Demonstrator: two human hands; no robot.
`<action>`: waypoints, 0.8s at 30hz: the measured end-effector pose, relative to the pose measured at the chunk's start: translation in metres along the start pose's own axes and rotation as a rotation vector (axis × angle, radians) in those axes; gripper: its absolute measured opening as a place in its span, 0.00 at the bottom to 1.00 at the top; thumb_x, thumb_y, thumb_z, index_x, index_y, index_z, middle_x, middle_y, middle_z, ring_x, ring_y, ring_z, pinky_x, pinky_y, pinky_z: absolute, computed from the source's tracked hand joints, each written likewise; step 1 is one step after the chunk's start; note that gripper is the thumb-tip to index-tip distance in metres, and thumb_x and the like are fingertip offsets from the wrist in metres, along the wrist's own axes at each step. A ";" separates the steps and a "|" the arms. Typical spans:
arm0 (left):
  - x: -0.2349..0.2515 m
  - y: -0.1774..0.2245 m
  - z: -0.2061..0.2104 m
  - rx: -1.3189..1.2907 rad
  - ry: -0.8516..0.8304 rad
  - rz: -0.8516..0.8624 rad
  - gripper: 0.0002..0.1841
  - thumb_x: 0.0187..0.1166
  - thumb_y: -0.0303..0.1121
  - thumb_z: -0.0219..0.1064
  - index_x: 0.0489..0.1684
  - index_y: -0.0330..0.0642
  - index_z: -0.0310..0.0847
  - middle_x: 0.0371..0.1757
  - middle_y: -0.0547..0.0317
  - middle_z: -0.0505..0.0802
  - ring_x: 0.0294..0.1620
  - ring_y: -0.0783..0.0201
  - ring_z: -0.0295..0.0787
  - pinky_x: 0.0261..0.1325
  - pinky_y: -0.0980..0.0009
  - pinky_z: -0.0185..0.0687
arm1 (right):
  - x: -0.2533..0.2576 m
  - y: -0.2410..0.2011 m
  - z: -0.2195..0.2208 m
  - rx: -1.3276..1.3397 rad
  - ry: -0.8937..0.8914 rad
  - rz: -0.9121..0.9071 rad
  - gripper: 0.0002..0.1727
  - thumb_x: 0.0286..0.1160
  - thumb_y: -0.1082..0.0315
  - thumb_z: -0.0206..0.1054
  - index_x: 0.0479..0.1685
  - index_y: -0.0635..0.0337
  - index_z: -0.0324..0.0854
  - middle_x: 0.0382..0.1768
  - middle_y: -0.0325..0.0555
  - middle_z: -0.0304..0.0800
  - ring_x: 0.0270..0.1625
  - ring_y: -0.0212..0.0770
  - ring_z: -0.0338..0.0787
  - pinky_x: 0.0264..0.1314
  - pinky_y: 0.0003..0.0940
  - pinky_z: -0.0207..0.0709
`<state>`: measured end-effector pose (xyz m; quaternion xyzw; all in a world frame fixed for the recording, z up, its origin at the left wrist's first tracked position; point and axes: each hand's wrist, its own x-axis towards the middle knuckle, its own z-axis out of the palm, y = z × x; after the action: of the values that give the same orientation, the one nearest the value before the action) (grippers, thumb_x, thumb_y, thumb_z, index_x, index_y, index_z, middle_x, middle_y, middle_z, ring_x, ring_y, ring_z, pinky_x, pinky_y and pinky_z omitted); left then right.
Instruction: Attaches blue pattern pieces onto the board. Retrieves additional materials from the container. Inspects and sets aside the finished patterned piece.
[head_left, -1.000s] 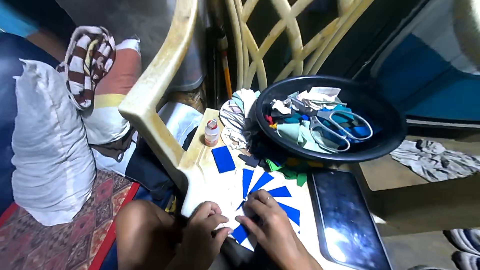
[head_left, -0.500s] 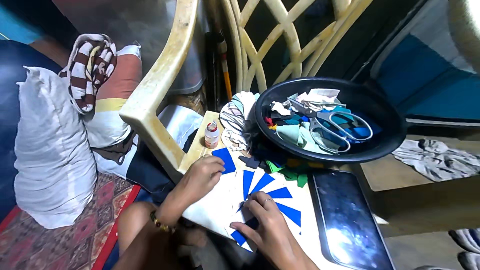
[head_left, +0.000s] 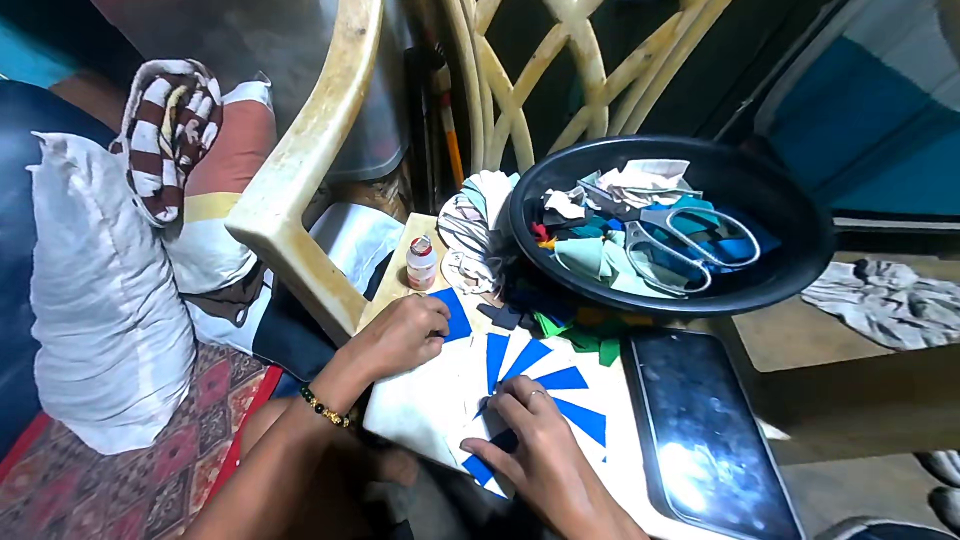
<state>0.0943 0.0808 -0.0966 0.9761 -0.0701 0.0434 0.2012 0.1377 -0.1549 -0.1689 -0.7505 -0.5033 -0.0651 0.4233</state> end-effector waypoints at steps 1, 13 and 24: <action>0.000 -0.001 0.001 0.010 -0.002 0.003 0.08 0.75 0.24 0.66 0.35 0.30 0.93 0.53 0.42 0.94 0.58 0.47 0.91 0.63 0.54 0.83 | 0.000 0.000 0.000 -0.002 -0.003 -0.001 0.24 0.53 0.48 0.80 0.34 0.62 0.88 0.40 0.53 0.86 0.45 0.47 0.88 0.46 0.32 0.83; 0.000 -0.003 0.001 0.012 0.011 0.022 0.10 0.77 0.25 0.64 0.33 0.32 0.93 0.53 0.43 0.94 0.57 0.49 0.91 0.63 0.55 0.83 | 0.001 0.000 -0.001 -0.012 -0.002 -0.002 0.24 0.52 0.48 0.80 0.34 0.62 0.89 0.40 0.53 0.87 0.44 0.47 0.88 0.46 0.32 0.84; 0.003 0.000 0.002 0.019 0.000 -0.017 0.09 0.76 0.24 0.65 0.31 0.31 0.92 0.51 0.43 0.94 0.55 0.49 0.91 0.61 0.55 0.83 | 0.001 0.000 0.000 -0.009 -0.001 0.000 0.24 0.52 0.48 0.80 0.34 0.62 0.89 0.40 0.52 0.86 0.44 0.47 0.88 0.45 0.31 0.84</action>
<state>0.0976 0.0794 -0.0975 0.9785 -0.0611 0.0425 0.1922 0.1380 -0.1545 -0.1679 -0.7523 -0.5035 -0.0669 0.4196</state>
